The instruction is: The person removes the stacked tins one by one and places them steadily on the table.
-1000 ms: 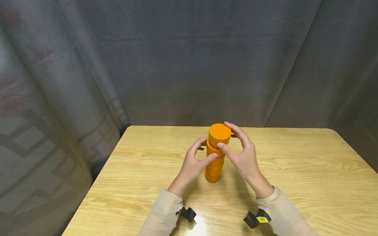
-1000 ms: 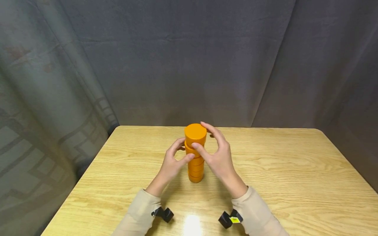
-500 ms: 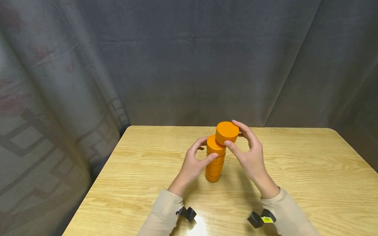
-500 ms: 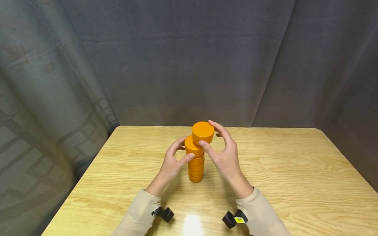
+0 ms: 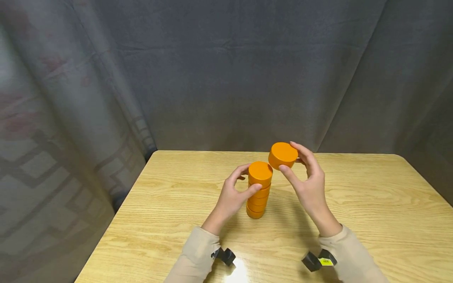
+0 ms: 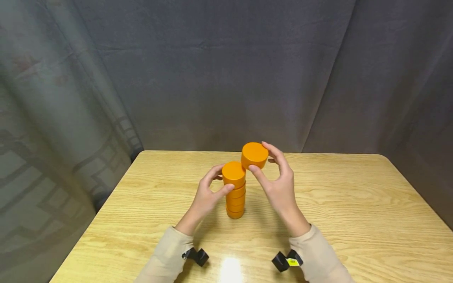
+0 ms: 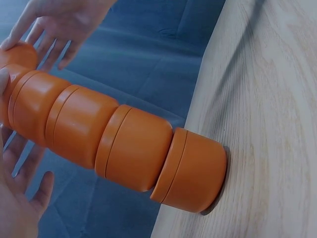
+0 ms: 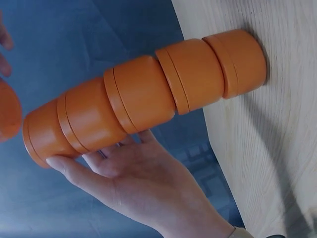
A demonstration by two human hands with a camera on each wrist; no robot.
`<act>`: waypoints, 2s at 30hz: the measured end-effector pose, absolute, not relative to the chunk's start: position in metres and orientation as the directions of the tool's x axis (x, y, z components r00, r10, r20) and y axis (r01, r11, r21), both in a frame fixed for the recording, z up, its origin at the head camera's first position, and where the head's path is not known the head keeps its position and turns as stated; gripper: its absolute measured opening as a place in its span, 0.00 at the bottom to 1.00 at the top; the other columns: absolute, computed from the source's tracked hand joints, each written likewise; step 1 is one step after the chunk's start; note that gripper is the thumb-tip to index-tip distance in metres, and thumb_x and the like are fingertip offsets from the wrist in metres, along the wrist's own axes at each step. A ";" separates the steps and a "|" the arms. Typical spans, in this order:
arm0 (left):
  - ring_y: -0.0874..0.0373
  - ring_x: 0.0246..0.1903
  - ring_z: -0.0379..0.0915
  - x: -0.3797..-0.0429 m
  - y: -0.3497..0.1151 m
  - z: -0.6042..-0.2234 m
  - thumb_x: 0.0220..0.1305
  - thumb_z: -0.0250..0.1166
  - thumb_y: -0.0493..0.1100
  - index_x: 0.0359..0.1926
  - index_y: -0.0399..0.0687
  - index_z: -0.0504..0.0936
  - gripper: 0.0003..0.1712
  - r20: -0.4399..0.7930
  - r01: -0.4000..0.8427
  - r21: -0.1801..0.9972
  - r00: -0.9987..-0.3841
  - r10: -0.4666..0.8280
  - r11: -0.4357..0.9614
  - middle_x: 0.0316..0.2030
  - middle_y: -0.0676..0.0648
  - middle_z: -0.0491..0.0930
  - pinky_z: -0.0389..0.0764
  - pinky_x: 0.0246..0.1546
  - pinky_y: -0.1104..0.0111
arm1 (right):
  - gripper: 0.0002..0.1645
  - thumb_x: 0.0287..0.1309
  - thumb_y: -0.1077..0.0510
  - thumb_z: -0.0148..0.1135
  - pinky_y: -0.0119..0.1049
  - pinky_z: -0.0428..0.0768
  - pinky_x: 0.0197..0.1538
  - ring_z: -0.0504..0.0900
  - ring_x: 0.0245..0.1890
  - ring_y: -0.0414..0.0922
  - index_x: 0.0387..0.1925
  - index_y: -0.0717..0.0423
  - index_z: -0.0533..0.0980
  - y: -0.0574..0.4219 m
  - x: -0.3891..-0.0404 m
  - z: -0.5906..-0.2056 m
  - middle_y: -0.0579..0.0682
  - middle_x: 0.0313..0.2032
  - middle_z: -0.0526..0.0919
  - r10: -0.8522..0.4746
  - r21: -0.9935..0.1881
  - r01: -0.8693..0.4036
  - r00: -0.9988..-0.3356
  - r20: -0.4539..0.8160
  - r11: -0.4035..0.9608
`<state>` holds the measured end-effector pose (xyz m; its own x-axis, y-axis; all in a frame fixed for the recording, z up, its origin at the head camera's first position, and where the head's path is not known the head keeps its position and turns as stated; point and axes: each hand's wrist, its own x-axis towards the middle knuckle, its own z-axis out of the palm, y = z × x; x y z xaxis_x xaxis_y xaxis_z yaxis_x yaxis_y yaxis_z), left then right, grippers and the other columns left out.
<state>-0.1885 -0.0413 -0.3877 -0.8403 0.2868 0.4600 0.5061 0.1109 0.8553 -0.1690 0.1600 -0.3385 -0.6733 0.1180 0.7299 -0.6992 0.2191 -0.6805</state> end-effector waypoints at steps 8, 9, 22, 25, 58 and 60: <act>0.60 0.55 0.70 -0.189 -0.042 -0.388 0.62 0.67 0.63 0.64 0.52 0.74 0.35 0.467 0.516 0.848 -0.835 0.289 0.120 0.58 0.57 0.77 0.69 0.55 0.57 | 0.35 0.54 0.73 0.69 0.31 0.69 0.54 0.77 0.52 0.39 0.64 0.64 0.71 0.169 -0.171 -0.341 0.44 0.54 0.80 0.136 -0.682 -0.687 -0.673 0.727 0.251; 0.60 0.55 0.70 -0.189 -0.042 -0.388 0.62 0.67 0.62 0.64 0.52 0.74 0.35 0.466 0.515 0.849 -0.836 0.289 0.121 0.58 0.57 0.77 0.69 0.55 0.57 | 0.34 0.54 0.72 0.69 0.31 0.69 0.53 0.77 0.52 0.39 0.64 0.64 0.71 0.171 -0.172 -0.342 0.44 0.53 0.80 0.138 -0.683 -0.685 -0.673 0.726 0.254; 0.60 0.56 0.69 -0.190 -0.042 -0.389 0.62 0.68 0.60 0.64 0.53 0.74 0.33 0.459 0.508 0.853 -0.840 0.288 0.122 0.59 0.58 0.76 0.68 0.57 0.51 | 0.36 0.51 0.76 0.68 0.31 0.68 0.52 0.77 0.51 0.38 0.63 0.63 0.72 0.183 -0.176 -0.349 0.41 0.52 0.80 0.143 -0.706 -0.647 -0.700 0.700 0.287; 0.60 0.57 0.69 -0.189 -0.042 -0.389 0.63 0.68 0.60 0.65 0.54 0.74 0.33 0.458 0.508 0.852 -0.841 0.290 0.127 0.59 0.58 0.76 0.68 0.56 0.54 | 0.37 0.50 0.77 0.69 0.31 0.68 0.52 0.76 0.50 0.37 0.63 0.63 0.72 0.186 -0.177 -0.352 0.39 0.51 0.80 0.145 -0.720 -0.627 -0.715 0.683 0.298; 0.60 0.57 0.69 -0.189 -0.042 -0.388 0.62 0.69 0.58 0.64 0.53 0.74 0.32 0.450 0.498 0.858 -0.846 0.288 0.124 0.59 0.58 0.76 0.69 0.57 0.56 | 0.35 0.54 0.71 0.70 0.25 0.67 0.51 0.73 0.49 0.29 0.64 0.65 0.69 0.223 -0.200 -0.385 0.33 0.50 0.75 0.095 -0.772 -0.480 -0.822 0.562 0.417; 0.60 0.57 0.69 -0.189 -0.042 -0.388 0.62 0.69 0.58 0.64 0.53 0.74 0.32 0.451 0.500 0.858 -0.845 0.288 0.123 0.59 0.58 0.76 0.69 0.57 0.56 | 0.35 0.54 0.71 0.70 0.25 0.68 0.51 0.73 0.49 0.29 0.63 0.66 0.69 0.226 -0.203 -0.388 0.33 0.50 0.75 0.090 -0.773 -0.483 -0.822 0.562 0.412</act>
